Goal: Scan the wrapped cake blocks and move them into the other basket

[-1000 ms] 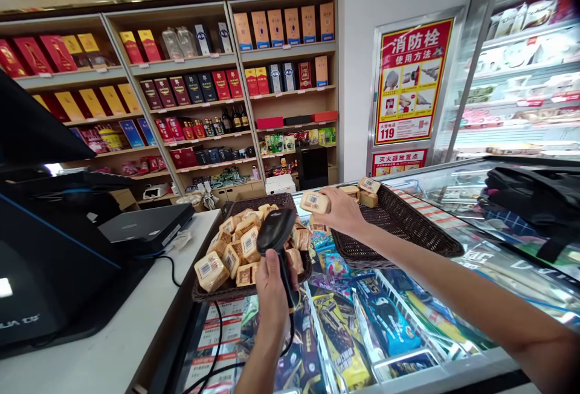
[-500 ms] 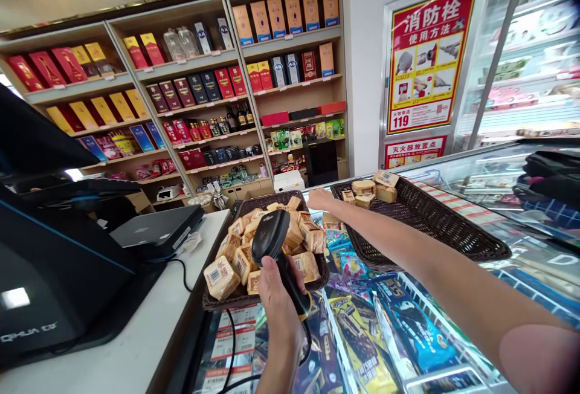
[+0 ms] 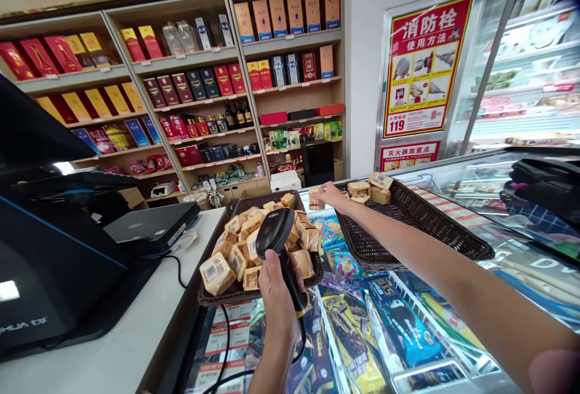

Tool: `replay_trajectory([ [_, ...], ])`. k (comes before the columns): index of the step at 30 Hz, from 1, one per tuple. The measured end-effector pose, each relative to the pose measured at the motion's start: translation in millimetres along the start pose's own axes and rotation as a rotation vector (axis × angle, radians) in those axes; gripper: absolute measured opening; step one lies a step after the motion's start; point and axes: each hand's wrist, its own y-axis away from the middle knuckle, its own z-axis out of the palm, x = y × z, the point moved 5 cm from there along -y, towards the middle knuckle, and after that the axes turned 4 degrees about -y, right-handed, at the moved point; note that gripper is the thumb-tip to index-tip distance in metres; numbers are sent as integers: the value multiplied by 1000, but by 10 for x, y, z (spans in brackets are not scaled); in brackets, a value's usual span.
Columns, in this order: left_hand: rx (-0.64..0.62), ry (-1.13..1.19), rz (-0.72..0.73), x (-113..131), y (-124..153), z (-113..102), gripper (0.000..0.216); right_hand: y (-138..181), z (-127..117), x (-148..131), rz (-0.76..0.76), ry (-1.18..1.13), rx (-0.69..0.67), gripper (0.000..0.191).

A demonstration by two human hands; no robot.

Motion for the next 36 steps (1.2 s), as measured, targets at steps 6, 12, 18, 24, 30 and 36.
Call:
replay_trajectory([
  [6, -88, -83, -37, -30, 47, 11, 62, 375, -54, -148, 30, -698, -222, 50],
  [12, -205, -98, -79, -75, 79, 76, 61, 837, -84, -249, 262, -1209, -417, 40],
  [18, -206, -109, -76, -130, 76, 100, 61, 932, -210, -332, 326, -1270, -362, 26],
  [24, -282, -165, -17, -192, -4, 58, 64, 980, -194, -401, 333, -1160, -299, 15],
  [30, -339, -198, 9, -198, 23, 82, 65, 1013, -172, -363, 349, -1143, -355, 22],
  [36, -147, -93, 14, -76, 62, 45, 62, 579, -142, -194, 233, -1033, -195, 16],
])
